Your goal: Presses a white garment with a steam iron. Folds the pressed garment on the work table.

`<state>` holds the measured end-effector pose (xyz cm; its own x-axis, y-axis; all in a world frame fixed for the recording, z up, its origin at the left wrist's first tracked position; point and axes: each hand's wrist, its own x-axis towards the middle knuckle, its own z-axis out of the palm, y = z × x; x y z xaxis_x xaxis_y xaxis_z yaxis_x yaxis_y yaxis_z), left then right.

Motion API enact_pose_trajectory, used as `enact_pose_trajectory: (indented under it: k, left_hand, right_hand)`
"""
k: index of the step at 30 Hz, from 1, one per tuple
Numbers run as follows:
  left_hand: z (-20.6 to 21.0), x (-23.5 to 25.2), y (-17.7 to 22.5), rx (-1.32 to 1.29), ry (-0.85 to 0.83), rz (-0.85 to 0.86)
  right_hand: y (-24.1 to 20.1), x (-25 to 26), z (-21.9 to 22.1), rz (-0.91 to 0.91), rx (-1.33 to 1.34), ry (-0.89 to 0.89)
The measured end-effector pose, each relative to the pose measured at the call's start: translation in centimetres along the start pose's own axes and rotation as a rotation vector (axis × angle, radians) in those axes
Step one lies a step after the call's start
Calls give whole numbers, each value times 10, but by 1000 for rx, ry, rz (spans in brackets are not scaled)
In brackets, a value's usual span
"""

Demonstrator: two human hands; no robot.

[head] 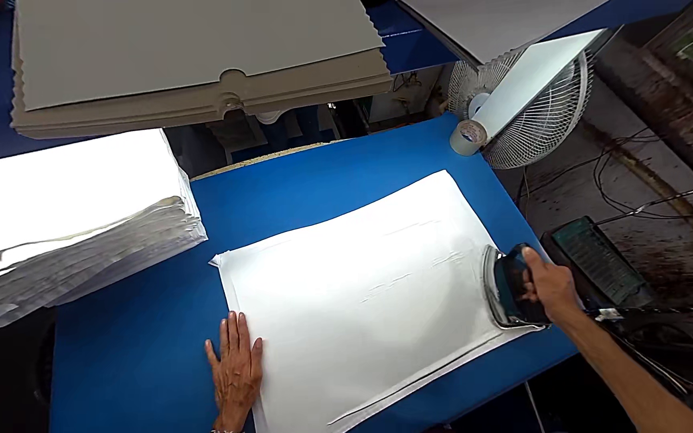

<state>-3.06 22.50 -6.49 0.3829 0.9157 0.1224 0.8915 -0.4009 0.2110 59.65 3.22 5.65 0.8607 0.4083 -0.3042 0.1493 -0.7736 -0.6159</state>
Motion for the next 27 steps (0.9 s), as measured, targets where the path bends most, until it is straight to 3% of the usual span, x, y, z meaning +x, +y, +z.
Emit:
enact_pose_trajectory:
  k: [3, 6, 9, 13, 15, 17, 19, 22, 25, 27]
  left_hand:
    - [5, 1, -2, -3, 17, 4]
    - [5, 0, -2, -16, 15, 9]
    - [-1, 1, -3, -82, -9, 5]
    - [-19, 5, -8, -295, -109, -45]
    - [-41, 11, -1, -472, -158, -153]
    - [-58, 13, 13, -575, -124, -261]
    - [-62, 2, 31, -518, -33, -281]
    - [-50, -33, 70, -292, 80, -241]
    - [-26, -84, 103, -53, 86, -196]
    - [-10, -120, 91, 44, 68, -239]
  right_hand:
    - [7, 14, -12, 71, 165, -6]
    - [-8, -26, 21, -65, -13, -203]
    - [-50, -125, 98, -347, -306, -430]
    - [-111, -281, 195, -826, -423, -907]
    - [-129, -334, 226, -1006, -449, -1112]
    - [-129, -359, 242, -1128, -406, -1184]
    - [-125, -354, 234, -1137, -401, -1177]
    - [-110, -302, 191, -988, -456, -1063]
    - [-69, -220, 133, -806, -417, -759]
    - [-42, -160, 83, -636, -388, -576]
